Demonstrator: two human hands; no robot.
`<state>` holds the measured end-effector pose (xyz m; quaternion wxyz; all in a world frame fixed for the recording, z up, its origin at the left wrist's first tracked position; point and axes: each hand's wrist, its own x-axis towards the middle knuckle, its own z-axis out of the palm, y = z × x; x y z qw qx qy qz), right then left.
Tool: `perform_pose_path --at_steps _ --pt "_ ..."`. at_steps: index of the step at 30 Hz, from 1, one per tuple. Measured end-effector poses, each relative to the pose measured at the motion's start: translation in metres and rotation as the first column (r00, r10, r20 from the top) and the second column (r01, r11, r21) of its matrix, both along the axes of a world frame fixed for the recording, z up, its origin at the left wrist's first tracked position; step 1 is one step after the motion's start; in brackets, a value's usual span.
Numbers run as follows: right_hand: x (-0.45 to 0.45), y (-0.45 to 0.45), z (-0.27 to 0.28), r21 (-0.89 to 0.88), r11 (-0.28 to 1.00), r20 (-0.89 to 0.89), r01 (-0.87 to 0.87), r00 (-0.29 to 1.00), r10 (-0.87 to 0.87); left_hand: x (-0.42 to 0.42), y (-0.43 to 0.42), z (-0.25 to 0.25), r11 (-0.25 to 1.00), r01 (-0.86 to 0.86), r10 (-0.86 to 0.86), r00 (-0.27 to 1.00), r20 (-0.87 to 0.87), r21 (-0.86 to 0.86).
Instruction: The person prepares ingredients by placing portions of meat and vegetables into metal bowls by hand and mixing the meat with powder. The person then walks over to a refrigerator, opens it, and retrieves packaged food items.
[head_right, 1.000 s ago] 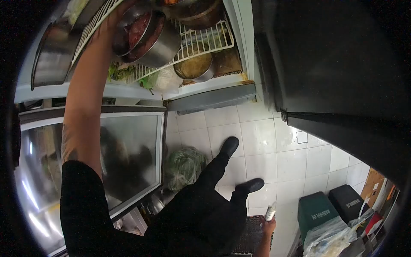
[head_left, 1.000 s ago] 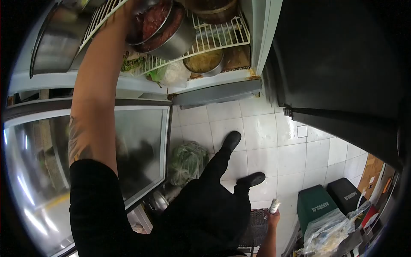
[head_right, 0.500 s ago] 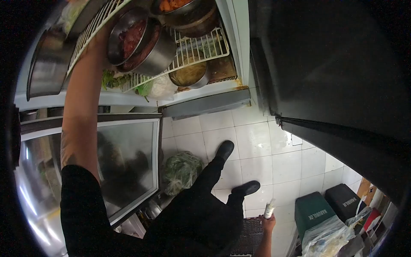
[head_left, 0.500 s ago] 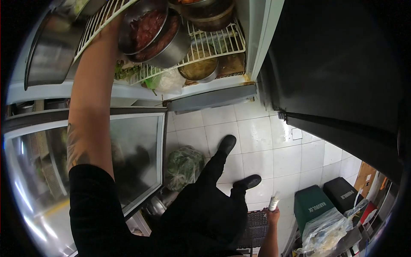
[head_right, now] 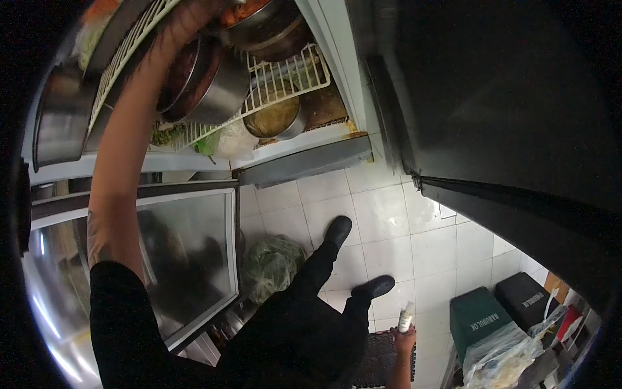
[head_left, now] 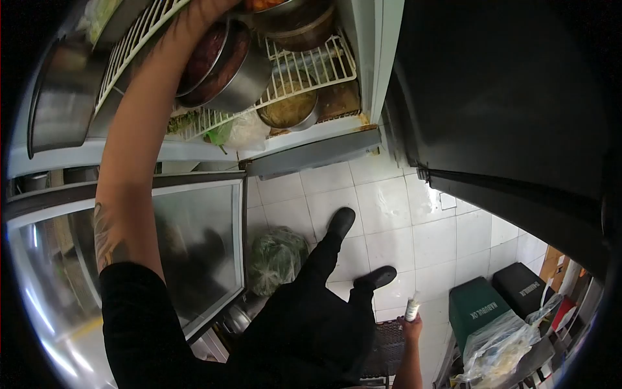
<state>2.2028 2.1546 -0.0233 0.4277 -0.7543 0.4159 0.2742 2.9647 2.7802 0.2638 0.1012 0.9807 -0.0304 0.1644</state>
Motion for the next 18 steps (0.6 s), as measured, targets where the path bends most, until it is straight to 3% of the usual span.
perform_pose_path --at_steps 6,9,12,18 --pt "-0.029 -0.015 -0.030 0.026 0.998 -0.029 0.058 0.998 -0.057 0.017 -0.014 0.000 0.996 0.010 -0.012 1.000 -0.019 -0.093" --pt "-0.041 -0.022 -0.043 -0.016 1.000 -0.031 -0.023 0.999 0.022 0.026 -0.022 0.000 0.987 0.016 -0.021 0.999 -0.030 -0.157" --pt "-0.030 -0.017 -0.034 -0.078 0.990 -0.047 -0.118 0.992 0.114 0.032 -0.028 0.000 0.974 0.021 -0.030 0.999 -0.038 -0.227" --pt "0.016 0.000 0.000 0.038 0.999 0.003 -0.005 1.000 0.005 0.046 -0.046 -0.004 0.921 0.010 -0.037 0.997 -0.062 -0.390"
